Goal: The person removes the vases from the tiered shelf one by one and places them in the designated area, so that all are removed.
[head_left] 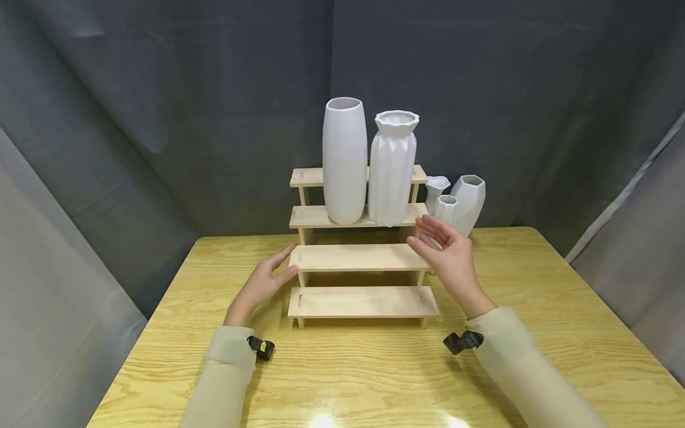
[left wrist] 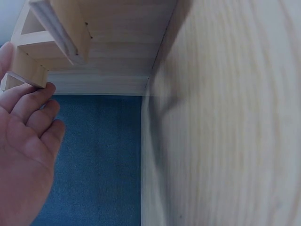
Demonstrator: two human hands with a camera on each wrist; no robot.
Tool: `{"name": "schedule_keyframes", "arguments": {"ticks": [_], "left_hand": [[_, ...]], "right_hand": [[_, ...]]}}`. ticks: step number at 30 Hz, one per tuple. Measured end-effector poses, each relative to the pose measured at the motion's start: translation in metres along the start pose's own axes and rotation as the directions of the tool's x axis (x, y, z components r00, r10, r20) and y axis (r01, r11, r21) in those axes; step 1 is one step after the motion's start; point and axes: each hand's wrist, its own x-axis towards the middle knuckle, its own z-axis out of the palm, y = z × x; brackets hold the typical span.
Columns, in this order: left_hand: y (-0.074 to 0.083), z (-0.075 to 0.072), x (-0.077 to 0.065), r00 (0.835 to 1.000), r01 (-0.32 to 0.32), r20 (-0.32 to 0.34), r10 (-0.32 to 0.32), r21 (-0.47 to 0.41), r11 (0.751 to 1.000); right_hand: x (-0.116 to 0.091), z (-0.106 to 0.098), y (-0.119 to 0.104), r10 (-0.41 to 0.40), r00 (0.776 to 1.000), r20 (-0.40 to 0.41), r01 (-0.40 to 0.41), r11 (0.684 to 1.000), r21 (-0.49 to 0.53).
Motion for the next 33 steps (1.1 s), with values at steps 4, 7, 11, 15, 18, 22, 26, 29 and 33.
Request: {"name": "schedule_keyframes", "arguments": {"ticks": [4,7,11,15,18,22,26,29,33], "left_hand": [[-0.001,0.000,0.000,1.000,-0.012,0.000,0.012,0.005,1.000],[-0.001,0.000,0.000,1.000,-0.008,-0.001,0.008,0.009,1.000],[-0.001,0.000,0.000,1.000,0.001,0.000,-0.001,0.008,1.000],[-0.002,0.001,0.000,1.000,0.003,-0.003,-0.003,0.006,1.000],[-0.002,0.001,0.001,1.000,0.000,-0.006,0.000,0.003,1.000],[-0.002,0.001,0.001,1.000,-0.001,-0.005,0.001,0.010,1.000],[-0.002,0.000,0.001,1.000,0.007,-0.002,-0.007,0.019,1.000],[-0.003,0.000,0.001,1.000,0.005,-0.001,-0.005,0.020,1.000],[-0.003,0.000,0.000,1.000,0.005,-0.001,-0.005,0.021,1.000]], "right_hand": [[0.008,0.002,0.000,-0.009,1.000,-0.007,0.009,1.000,-0.012],[0.015,0.004,0.001,-0.026,1.000,-0.008,0.026,0.999,-0.034],[0.022,0.008,0.000,-0.037,0.999,-0.006,0.036,0.998,-0.045],[0.029,0.013,-0.004,-0.019,1.000,0.005,0.019,0.999,-0.034],[0.031,0.018,-0.014,-0.002,1.000,0.011,0.003,0.999,-0.043],[0.035,0.023,-0.023,0.003,1.000,0.010,-0.002,0.997,-0.075],[0.046,0.025,-0.014,-0.008,1.000,0.009,0.008,0.996,-0.089],[0.054,0.025,-0.006,-0.015,1.000,-0.004,0.015,0.994,-0.106],[0.063,0.026,-0.002,-0.039,0.999,-0.022,0.036,0.992,-0.124]]}}
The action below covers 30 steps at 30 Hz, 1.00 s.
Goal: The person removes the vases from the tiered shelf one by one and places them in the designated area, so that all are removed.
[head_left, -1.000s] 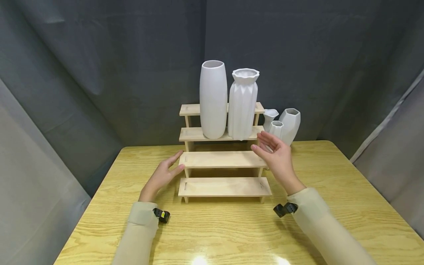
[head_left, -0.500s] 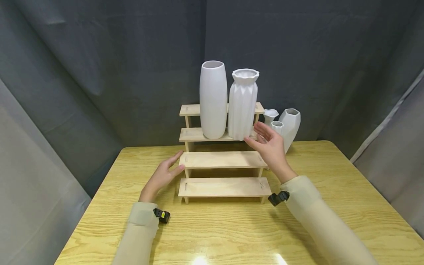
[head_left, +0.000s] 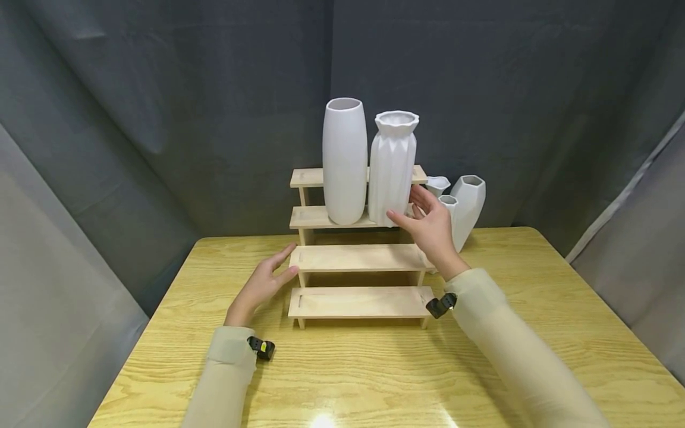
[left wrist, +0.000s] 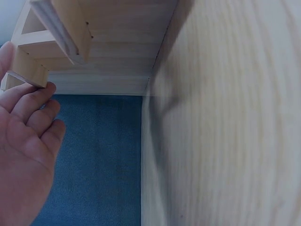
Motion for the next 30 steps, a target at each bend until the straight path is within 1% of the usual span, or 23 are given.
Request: {"name": "schedule_keyframes", "arguments": {"ticks": [4,11,17,22,26,30], "left_hand": [[-0.001,0.000,0.000,1.000,0.008,0.001,-0.008,-0.007,1.000],[0.000,0.001,0.000,1.000,0.001,0.001,-0.001,-0.011,1.000],[0.001,0.000,-0.001,1.000,0.005,0.001,-0.005,-0.003,1.000],[0.001,-0.001,-0.001,1.000,0.011,-0.002,-0.011,-0.002,1.000],[0.001,0.000,-0.001,1.000,0.009,0.000,-0.009,-0.014,1.000],[0.001,0.001,-0.002,1.000,0.011,0.000,-0.011,-0.018,1.000]], "right_hand": [[0.008,0.002,0.001,-0.017,1.000,-0.013,0.017,1.000,0.008],[0.018,0.007,0.001,-0.028,0.999,-0.020,0.029,0.999,0.044],[0.021,0.011,-0.003,-0.037,0.999,-0.012,0.037,0.999,0.018],[0.023,0.013,-0.002,-0.033,0.999,0.010,0.034,0.999,-0.011],[0.023,0.014,-0.003,-0.014,1.000,0.009,0.015,1.000,-0.026],[0.022,0.011,-0.005,-0.003,1.000,0.001,0.003,0.997,-0.071]]}}
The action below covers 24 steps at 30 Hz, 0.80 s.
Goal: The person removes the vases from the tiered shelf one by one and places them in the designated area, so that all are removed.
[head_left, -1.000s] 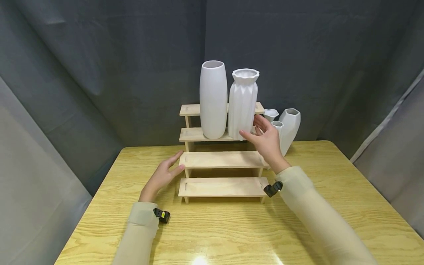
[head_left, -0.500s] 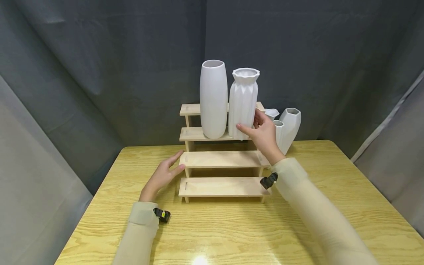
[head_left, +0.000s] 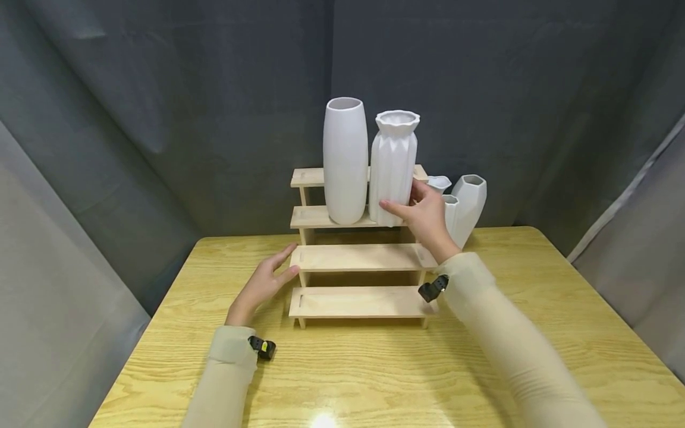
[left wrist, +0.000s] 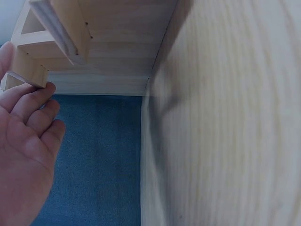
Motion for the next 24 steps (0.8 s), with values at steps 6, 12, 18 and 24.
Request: {"name": "schedule_keyframes", "arguments": {"ticks": [6,12,18,24], "left_hand": [[0.001,0.000,0.002,1.000,-0.007,0.001,0.007,0.011,1.000],[0.001,0.000,0.003,1.000,-0.004,-0.001,0.004,0.014,1.000],[-0.001,0.001,0.003,1.000,0.006,0.000,-0.006,0.007,1.000],[-0.002,0.001,0.004,1.000,-0.004,-0.002,0.004,0.008,1.000]], "right_hand": [[0.000,-0.005,0.000,0.007,1.000,0.001,-0.007,1.000,0.015],[-0.007,-0.009,-0.005,0.030,0.999,0.028,-0.031,0.998,0.056],[-0.014,-0.012,-0.008,0.032,0.998,0.047,-0.034,0.998,0.053],[-0.021,-0.014,-0.012,0.026,0.998,0.050,-0.029,0.999,0.041]]}}
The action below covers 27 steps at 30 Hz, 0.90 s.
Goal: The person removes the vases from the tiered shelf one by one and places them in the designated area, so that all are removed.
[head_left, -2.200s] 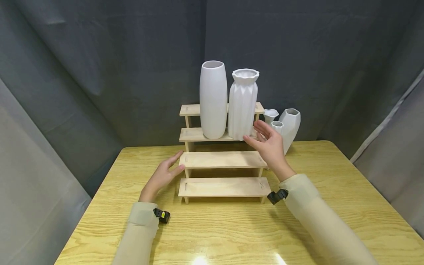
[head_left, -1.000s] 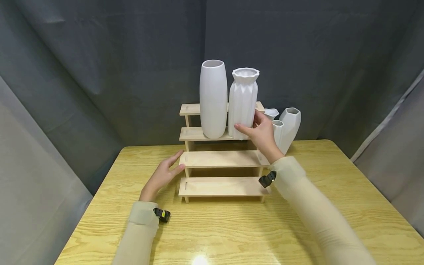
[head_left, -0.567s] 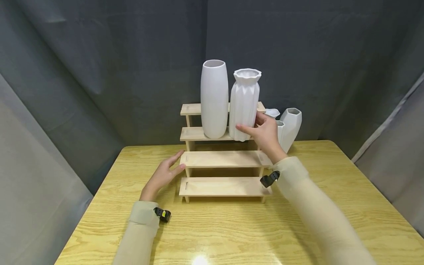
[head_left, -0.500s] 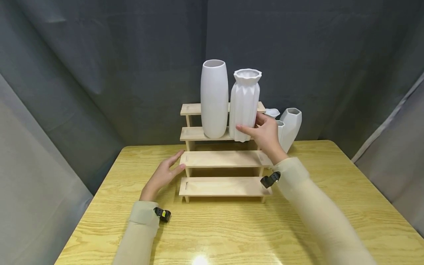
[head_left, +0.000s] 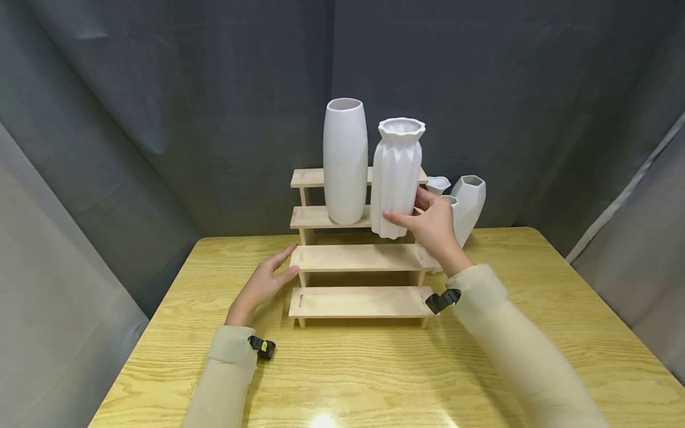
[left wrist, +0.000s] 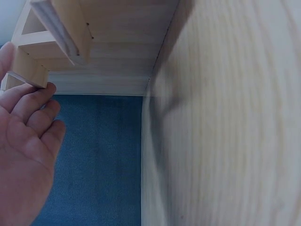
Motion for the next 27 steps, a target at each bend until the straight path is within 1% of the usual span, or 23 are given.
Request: {"name": "schedule_keyframes", "arguments": {"ticks": [5,12,18,23,27], "left_hand": [[0.001,0.000,0.000,1.000,-0.013,0.004,0.013,-0.006,1.000],[0.004,-0.002,0.000,1.000,0.012,0.006,-0.012,-0.002,1.000],[0.004,-0.002,0.000,1.000,-0.003,0.007,0.003,-0.002,1.000],[0.004,-0.002,0.000,1.000,0.013,0.007,-0.013,0.001,1.000],[0.004,-0.002,0.000,1.000,0.022,0.004,-0.022,0.011,1.000]], "right_hand": [[-0.009,-0.002,-0.003,0.005,1.000,-0.001,-0.005,1.000,-0.002],[-0.024,-0.004,-0.009,-0.013,1.000,0.017,0.013,1.000,-0.003],[-0.041,-0.007,-0.015,-0.006,0.999,0.035,0.006,1.000,0.010],[-0.054,-0.010,-0.015,0.007,0.999,0.053,-0.008,1.000,0.027],[-0.065,-0.011,-0.013,-0.003,0.998,0.061,0.000,0.999,0.038]]}}
